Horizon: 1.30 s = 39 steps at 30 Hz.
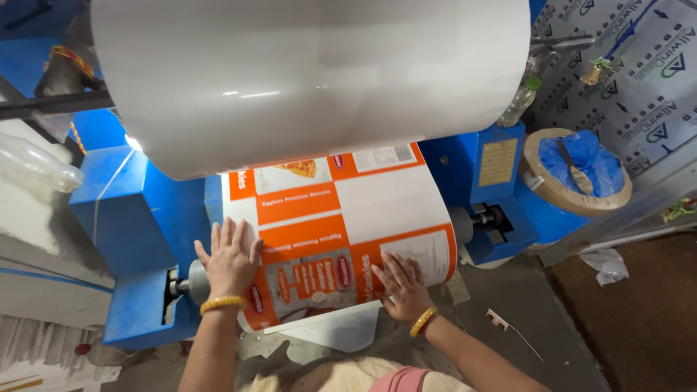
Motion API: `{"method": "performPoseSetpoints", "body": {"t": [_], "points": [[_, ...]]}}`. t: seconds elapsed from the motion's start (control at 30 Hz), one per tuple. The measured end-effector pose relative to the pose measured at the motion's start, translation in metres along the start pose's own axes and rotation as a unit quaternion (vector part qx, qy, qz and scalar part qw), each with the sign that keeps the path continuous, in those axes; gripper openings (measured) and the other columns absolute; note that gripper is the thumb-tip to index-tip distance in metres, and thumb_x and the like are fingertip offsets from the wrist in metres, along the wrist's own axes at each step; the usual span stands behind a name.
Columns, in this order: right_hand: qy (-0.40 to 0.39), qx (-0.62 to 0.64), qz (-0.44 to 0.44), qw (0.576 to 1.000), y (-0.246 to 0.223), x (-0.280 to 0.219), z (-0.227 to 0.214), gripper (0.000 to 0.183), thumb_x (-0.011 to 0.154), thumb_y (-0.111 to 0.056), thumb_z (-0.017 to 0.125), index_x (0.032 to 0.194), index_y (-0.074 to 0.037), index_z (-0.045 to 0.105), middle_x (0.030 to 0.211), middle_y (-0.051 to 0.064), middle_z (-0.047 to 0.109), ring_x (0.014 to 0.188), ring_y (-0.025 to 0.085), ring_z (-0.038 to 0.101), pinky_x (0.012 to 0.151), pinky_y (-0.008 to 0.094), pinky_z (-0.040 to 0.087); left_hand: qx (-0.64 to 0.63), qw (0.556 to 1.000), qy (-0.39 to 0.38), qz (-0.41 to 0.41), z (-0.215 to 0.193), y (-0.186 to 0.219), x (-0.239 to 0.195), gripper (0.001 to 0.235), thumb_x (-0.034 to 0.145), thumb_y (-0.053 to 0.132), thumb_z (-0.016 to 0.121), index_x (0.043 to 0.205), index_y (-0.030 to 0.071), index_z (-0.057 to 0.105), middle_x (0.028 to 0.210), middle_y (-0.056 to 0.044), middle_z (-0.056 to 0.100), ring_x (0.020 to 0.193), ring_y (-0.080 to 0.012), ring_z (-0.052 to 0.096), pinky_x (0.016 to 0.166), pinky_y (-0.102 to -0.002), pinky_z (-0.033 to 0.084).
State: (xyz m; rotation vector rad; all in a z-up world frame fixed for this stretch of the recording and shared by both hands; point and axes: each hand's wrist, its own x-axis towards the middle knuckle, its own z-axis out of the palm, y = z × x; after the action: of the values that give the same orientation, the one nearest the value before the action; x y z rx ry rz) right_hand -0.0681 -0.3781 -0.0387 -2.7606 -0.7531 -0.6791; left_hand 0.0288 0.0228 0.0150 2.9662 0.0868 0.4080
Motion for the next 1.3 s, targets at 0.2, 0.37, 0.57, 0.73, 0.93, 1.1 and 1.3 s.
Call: {"method": "performPoseSetpoints", "body": {"t": [0.2, 0.37, 0.57, 0.73, 0.93, 1.1, 1.3], "points": [[0.02, 0.035, -0.041, 0.998, -0.025, 0.06, 0.007, 0.07, 0.095, -0.049, 0.063, 0.156, -0.023, 0.04, 0.165, 0.011, 0.031, 0.152, 0.03, 0.028, 0.122, 0.057, 0.017, -0.068, 0.989, 0.113, 0.06, 0.032, -0.013, -0.045, 0.063, 0.101, 0.059, 0.039, 0.153, 0.024, 0.04, 0.164, -0.009, 0.035, 0.153, -0.0307, 0.028, 0.123, -0.066, 0.008], [-0.018, 0.044, -0.055, 0.997, -0.048, 0.101, 0.015, 0.066, 0.096, -0.057, 0.056, 0.152, -0.023, 0.044, 0.162, 0.013, 0.035, 0.15, 0.032, 0.03, 0.12, 0.06, 0.019, -0.091, 0.98, 0.163, 0.074, 0.034, -0.009, -0.085, 0.064, 0.098, 0.055, 0.044, 0.153, 0.024, 0.036, 0.164, -0.011, 0.031, 0.153, -0.0345, 0.024, 0.119, -0.071, 0.009], [-0.057, 0.028, -0.056, 0.996, -0.048, 0.137, 0.028, 0.066, 0.097, -0.062, 0.049, 0.151, -0.024, 0.046, 0.162, 0.013, 0.037, 0.148, 0.033, 0.034, 0.118, 0.061, 0.022, -0.094, 0.975, 0.186, 0.077, 0.044, -0.005, -0.129, 0.064, 0.099, 0.053, 0.045, 0.154, 0.021, 0.035, 0.165, -0.012, 0.027, 0.154, -0.0331, 0.021, 0.119, -0.073, 0.007], [-0.073, -0.021, -0.002, 0.997, -0.004, 0.165, 0.048, 0.072, 0.092, -0.065, 0.047, 0.15, -0.023, 0.045, 0.159, 0.013, 0.039, 0.147, 0.03, 0.035, 0.116, 0.059, 0.023, -0.067, 0.976, 0.187, 0.089, 0.057, -0.015, -0.162, 0.061, 0.098, 0.05, 0.05, 0.151, 0.021, 0.041, 0.164, -0.012, 0.03, 0.154, -0.0334, 0.023, 0.122, -0.069, 0.007], [-0.083, -0.003, 0.111, 0.99, 0.057, 0.16, 0.035, 0.066, 0.099, -0.061, 0.046, 0.152, -0.021, 0.045, 0.164, 0.01, 0.037, 0.148, 0.031, 0.032, 0.117, 0.059, 0.022, -0.051, 0.979, 0.17, 0.099, 0.057, -0.016, -0.196, 0.055, 0.097, 0.041, 0.059, 0.145, 0.016, 0.048, 0.159, -0.018, 0.034, 0.151, -0.0387, 0.026, 0.121, -0.068, 0.006], [-0.027, -0.055, 0.102, 0.993, 0.031, 0.126, 0.025, 0.065, 0.101, -0.058, 0.046, 0.155, -0.022, 0.045, 0.165, 0.007, 0.035, 0.15, 0.029, 0.034, 0.12, 0.06, 0.021, -0.151, 0.969, 0.149, 0.126, 0.037, 0.018, -0.172, 0.055, 0.094, 0.035, 0.064, 0.142, 0.013, 0.049, 0.158, -0.02, 0.037, 0.151, -0.0378, 0.029, 0.127, -0.056, 0.013], [0.009, -0.062, 0.079, 0.995, 0.011, 0.086, 0.016, 0.066, 0.1, -0.056, 0.048, 0.157, -0.022, 0.041, 0.166, 0.008, 0.032, 0.151, 0.031, 0.031, 0.121, 0.061, 0.017, -0.182, 0.957, 0.112, 0.196, 0.011, 0.086, -0.109, 0.057, 0.089, 0.034, 0.069, 0.14, 0.014, 0.054, 0.158, -0.015, 0.04, 0.149, -0.0328, 0.034, 0.123, -0.054, 0.019]]}}
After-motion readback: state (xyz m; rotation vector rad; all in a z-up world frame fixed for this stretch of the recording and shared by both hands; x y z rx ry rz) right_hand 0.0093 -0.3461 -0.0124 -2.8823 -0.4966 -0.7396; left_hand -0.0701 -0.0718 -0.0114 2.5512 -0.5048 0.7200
